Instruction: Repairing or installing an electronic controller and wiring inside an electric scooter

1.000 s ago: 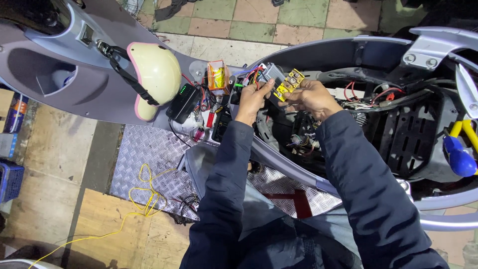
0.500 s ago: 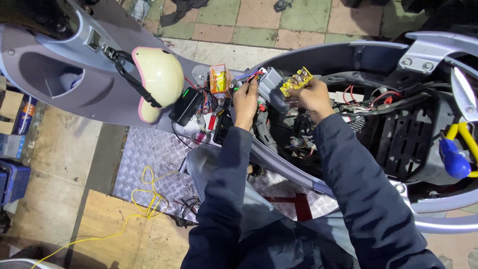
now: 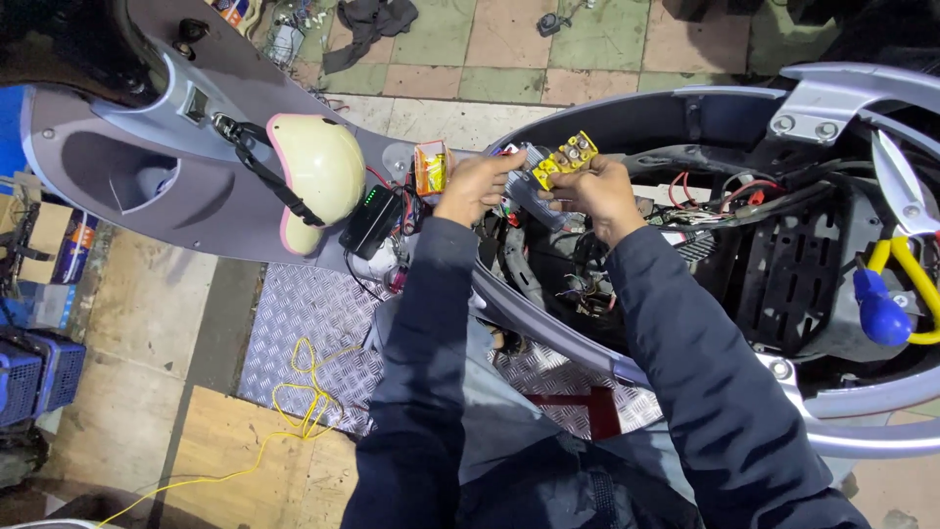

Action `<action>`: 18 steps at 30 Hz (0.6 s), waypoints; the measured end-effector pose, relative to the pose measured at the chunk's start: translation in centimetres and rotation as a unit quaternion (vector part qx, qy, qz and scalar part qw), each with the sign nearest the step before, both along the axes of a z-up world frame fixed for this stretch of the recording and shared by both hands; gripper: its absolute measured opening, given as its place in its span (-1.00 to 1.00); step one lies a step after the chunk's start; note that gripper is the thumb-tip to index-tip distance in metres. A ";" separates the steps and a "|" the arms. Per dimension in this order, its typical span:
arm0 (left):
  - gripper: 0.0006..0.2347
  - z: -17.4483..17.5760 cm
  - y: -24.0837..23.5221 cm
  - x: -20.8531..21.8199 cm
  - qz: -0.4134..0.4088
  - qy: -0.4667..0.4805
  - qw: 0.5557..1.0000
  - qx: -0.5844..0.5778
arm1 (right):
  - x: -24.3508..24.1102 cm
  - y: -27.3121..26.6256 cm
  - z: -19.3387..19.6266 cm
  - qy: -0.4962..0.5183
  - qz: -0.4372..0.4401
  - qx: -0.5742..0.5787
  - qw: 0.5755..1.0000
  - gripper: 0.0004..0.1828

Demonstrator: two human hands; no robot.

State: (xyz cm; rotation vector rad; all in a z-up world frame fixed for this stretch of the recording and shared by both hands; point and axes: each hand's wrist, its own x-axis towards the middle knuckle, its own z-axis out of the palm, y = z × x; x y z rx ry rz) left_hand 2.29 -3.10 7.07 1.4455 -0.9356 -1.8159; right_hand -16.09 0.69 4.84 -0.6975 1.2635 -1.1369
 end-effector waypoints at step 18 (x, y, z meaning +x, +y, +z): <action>-0.72 -8.2 1.2 -3.0 0.176 0.177 0.968 -0.029 | -0.1 -1.0 -2.7 -0.038 0.008 0.056 0.998 -0.60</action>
